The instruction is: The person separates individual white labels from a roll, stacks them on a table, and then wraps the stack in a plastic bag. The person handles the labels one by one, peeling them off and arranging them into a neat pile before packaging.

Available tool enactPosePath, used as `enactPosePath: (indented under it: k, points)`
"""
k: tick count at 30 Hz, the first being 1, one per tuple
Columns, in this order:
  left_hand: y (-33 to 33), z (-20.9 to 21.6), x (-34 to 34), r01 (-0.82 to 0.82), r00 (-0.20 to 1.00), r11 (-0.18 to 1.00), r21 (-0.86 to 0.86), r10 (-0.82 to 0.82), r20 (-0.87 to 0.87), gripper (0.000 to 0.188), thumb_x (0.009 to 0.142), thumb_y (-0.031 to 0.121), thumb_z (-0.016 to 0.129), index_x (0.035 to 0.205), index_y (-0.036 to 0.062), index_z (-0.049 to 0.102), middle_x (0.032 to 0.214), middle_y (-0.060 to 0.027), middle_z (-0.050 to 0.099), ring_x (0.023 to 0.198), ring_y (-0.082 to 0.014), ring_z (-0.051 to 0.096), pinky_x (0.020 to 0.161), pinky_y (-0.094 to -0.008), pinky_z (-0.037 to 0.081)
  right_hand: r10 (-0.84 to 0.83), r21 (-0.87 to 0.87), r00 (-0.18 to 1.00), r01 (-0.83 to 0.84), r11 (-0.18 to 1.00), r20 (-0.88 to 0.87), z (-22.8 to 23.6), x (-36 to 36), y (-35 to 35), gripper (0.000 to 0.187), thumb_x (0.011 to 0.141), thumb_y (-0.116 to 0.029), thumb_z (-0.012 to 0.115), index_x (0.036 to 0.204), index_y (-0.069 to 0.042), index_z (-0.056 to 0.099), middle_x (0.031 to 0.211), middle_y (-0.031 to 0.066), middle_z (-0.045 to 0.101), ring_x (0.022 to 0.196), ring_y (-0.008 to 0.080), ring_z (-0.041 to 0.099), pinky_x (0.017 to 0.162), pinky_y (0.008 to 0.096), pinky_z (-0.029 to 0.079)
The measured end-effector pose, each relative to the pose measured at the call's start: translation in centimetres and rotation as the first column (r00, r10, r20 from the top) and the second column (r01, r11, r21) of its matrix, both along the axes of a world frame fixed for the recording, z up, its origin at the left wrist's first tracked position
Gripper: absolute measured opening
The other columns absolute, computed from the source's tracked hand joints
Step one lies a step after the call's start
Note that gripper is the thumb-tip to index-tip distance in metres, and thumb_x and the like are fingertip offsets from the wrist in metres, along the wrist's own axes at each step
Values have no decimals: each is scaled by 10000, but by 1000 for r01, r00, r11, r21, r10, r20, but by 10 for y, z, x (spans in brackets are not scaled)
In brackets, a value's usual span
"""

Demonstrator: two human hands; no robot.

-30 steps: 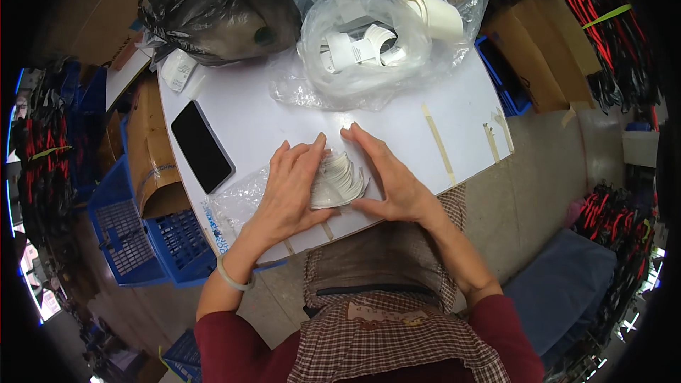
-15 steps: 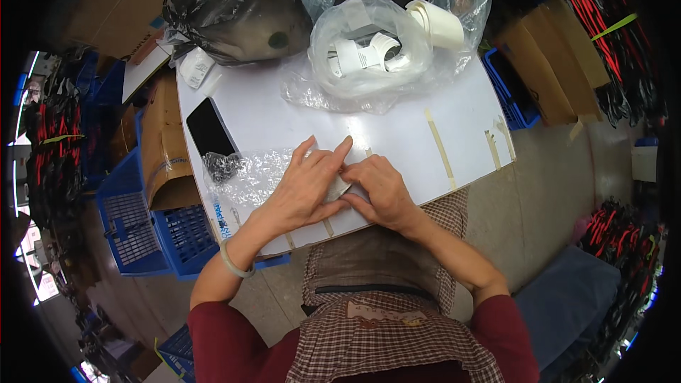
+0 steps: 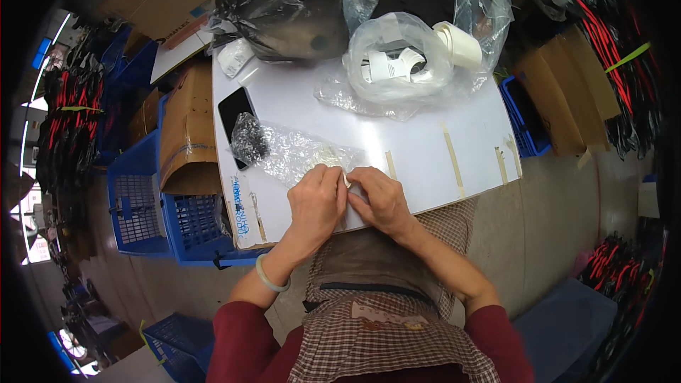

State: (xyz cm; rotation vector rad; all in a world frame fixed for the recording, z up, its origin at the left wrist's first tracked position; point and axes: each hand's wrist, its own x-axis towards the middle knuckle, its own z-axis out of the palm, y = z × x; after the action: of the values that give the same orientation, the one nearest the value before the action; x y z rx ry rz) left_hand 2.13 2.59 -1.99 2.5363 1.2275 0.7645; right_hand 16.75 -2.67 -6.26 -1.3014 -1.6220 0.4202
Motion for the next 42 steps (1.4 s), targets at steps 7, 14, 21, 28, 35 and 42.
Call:
enactPosePath:
  k: [7,14,21,28,35,42]
  points:
    - [-7,3,1,23,943,972,-232,56,329,61,878,24,630,936,8,629,837,-165,651,689,-346,660,593,-411,521,-43,-38,996,40,998,-79,-5,-22,7,268,761,30,700,1010,23,603,922,177,636,827,352,646,673,402,533]
    - [-17,-1,7,94,920,992,-86,-53,388,69,880,-2,632,948,-14,634,767,-166,630,621,-295,637,563,-365,495,-94,44,995,96,994,-38,-11,-24,13,378,820,15,648,1198,29,628,1118,237,657,973,398,663,758,409,566]
    - [-24,11,21,129,875,992,10,-118,469,44,871,5,641,892,-13,607,735,-165,600,621,-304,615,567,-381,481,-29,-136,984,4,991,-176,-4,-23,13,400,837,-56,653,1228,29,639,1201,243,646,1032,390,650,884,412,533]
    - [-35,5,28,190,825,978,-86,-112,554,49,848,-13,626,883,-28,595,753,-187,613,677,-342,643,603,-415,505,-98,-274,995,90,958,-16,6,-32,34,374,820,-72,738,1176,-6,647,1148,186,657,1010,367,647,836,405,533]
    - [-16,4,14,127,820,978,-167,-9,572,36,866,23,597,878,-11,589,747,-173,624,638,-310,636,596,-395,507,-21,69,997,16,998,70,-7,-21,47,459,830,-112,749,1260,-24,614,1213,183,651,968,358,681,757,388,567]
    - [59,63,-27,-10,762,975,-221,151,630,80,926,53,556,900,-18,581,743,-187,638,640,-295,649,597,-389,488,130,49,798,-196,979,589,84,21,36,528,795,-275,776,1233,-34,608,1141,122,667,871,263,694,612,353,564]
